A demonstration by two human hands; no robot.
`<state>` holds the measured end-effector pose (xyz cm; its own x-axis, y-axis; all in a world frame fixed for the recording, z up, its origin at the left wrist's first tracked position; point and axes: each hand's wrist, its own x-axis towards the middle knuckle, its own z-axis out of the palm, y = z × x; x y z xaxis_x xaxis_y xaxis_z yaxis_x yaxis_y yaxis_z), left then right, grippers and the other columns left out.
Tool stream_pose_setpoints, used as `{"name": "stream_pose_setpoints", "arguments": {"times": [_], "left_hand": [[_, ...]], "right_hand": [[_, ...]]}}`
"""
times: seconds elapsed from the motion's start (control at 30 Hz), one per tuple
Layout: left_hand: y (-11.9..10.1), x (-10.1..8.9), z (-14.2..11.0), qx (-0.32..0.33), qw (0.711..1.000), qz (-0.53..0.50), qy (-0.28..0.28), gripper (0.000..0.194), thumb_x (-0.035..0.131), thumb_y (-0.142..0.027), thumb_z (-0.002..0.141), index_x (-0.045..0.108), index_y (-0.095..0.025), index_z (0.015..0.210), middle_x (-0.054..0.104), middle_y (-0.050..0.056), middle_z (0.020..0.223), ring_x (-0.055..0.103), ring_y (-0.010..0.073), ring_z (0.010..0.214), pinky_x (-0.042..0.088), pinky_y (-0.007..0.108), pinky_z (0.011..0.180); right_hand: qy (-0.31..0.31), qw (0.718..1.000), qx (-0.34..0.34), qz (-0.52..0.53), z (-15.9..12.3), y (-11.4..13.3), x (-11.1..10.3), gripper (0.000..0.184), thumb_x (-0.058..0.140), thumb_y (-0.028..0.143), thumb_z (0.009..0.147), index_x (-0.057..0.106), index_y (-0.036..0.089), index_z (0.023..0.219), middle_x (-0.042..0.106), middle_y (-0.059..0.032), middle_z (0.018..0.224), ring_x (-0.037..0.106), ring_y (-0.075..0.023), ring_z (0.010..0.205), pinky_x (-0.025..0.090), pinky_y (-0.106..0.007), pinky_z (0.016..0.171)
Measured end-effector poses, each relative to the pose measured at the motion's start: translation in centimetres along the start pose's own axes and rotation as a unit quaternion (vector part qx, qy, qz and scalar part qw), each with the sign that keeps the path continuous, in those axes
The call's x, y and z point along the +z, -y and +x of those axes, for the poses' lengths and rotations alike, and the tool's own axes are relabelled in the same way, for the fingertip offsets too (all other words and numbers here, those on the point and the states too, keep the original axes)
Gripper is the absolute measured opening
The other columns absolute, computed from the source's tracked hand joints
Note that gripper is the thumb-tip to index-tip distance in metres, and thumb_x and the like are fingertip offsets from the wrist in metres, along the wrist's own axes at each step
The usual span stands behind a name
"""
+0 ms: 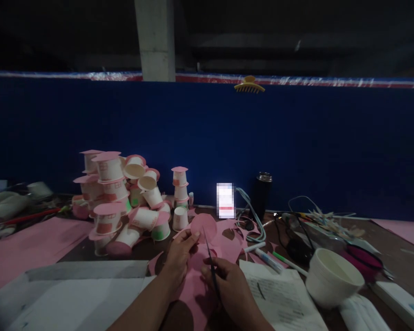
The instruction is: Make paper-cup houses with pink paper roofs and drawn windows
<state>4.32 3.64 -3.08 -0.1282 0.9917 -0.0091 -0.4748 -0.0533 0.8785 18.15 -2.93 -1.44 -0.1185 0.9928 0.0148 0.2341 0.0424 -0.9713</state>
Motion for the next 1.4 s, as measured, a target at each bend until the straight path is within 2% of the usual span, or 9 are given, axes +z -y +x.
{"name": "stream_pose_setpoints", "arguments": {"times": [0.47,0.7,0.93,1.13,1.2,1.27,1.33,1.4], "left_hand": [[0.2,-0.1,0.1,0.000,1.000,0.012,0.000,0.039,0.080,-0.044,0.052,0.058,-0.015,0.064,0.053,-0.004,0.056,0.042,0.0059,0.049,0.033,0.019,0.050],[0.4,-0.2,0.2,-0.002,1.000,0.008,-0.002,0.038,0.080,-0.043,0.052,0.058,-0.015,0.063,0.053,-0.004,0.055,0.041,0.0057,0.047,0.031,0.019,0.049],[0.5,-0.1,0.2,-0.006,1.000,-0.006,-0.006,0.038,0.081,-0.042,0.049,0.058,-0.015,0.062,0.052,-0.005,0.053,0.042,0.0058,0.046,0.030,0.020,0.048],[0.5,-0.2,0.5,-0.002,0.999,-0.028,-0.020,0.038,0.081,-0.042,0.049,0.056,-0.015,0.059,0.048,-0.006,0.050,0.038,0.0050,0.045,0.029,0.019,0.046],[0.4,-0.3,0.6,0.006,0.999,-0.034,-0.031,0.038,0.081,-0.042,0.050,0.057,-0.015,0.060,0.049,-0.006,0.051,0.039,0.0050,0.045,0.029,0.019,0.047],[0.4,-0.6,0.8,0.013,0.998,-0.038,-0.044,0.038,0.080,-0.043,0.051,0.059,-0.015,0.062,0.051,-0.005,0.053,0.041,0.0051,0.047,0.030,0.019,0.048],[0.3,-0.7,0.9,0.017,0.998,-0.043,-0.053,0.037,0.081,-0.043,0.050,0.059,-0.015,0.062,0.051,-0.006,0.052,0.041,0.0051,0.046,0.031,0.019,0.048],[0.3,-0.8,1.0,0.015,0.997,-0.052,-0.057,0.037,0.082,-0.042,0.049,0.059,-0.015,0.061,0.049,-0.006,0.050,0.039,0.0048,0.045,0.030,0.019,0.046]], "right_hand": [[-0.001,1.000,-0.002,-0.024,0.0,-0.4,0.2,0.033,0.067,0.042,0.073,0.072,0.017,0.093,0.070,-0.0020,0.073,0.062,-0.0185,0.069,0.045,-0.023,0.059],[0.003,0.999,-0.029,-0.045,-0.1,-0.3,0.1,0.031,0.063,0.043,0.076,0.073,0.017,0.089,0.069,-0.0014,0.072,0.061,-0.0181,0.069,0.044,-0.023,0.060],[0.007,0.999,-0.010,-0.043,-0.4,0.6,0.2,0.030,0.065,0.044,0.074,0.074,0.018,0.085,0.069,-0.0008,0.069,0.061,-0.0178,0.065,0.044,-0.023,0.057],[0.005,0.997,-0.007,-0.072,-0.1,-0.2,0.2,0.029,0.064,0.039,0.073,0.071,0.017,0.091,0.070,-0.0018,0.074,0.060,-0.0182,0.068,0.043,-0.024,0.059],[0.000,0.995,-0.006,-0.104,0.0,-0.5,0.3,0.030,0.066,0.038,0.071,0.069,0.017,0.092,0.065,0.0005,0.067,0.056,-0.0162,0.062,0.039,-0.024,0.056],[-0.020,0.990,0.001,-0.141,0.0,-0.7,0.4,0.029,0.067,0.037,0.068,0.064,0.019,0.090,0.054,0.0056,0.054,0.048,-0.0136,0.053,0.033,-0.023,0.050],[-0.052,0.983,0.011,-0.177,-0.1,-0.6,0.3,0.024,0.068,0.037,0.066,0.056,0.022,0.081,0.043,0.0091,0.048,0.042,-0.0125,0.048,0.028,-0.023,0.047],[-0.083,0.974,0.007,-0.211,0.0,-0.6,-0.2,0.026,0.068,0.039,0.065,0.048,0.024,0.070,0.043,0.0085,0.050,0.042,-0.0128,0.051,0.029,-0.023,0.049]]}}
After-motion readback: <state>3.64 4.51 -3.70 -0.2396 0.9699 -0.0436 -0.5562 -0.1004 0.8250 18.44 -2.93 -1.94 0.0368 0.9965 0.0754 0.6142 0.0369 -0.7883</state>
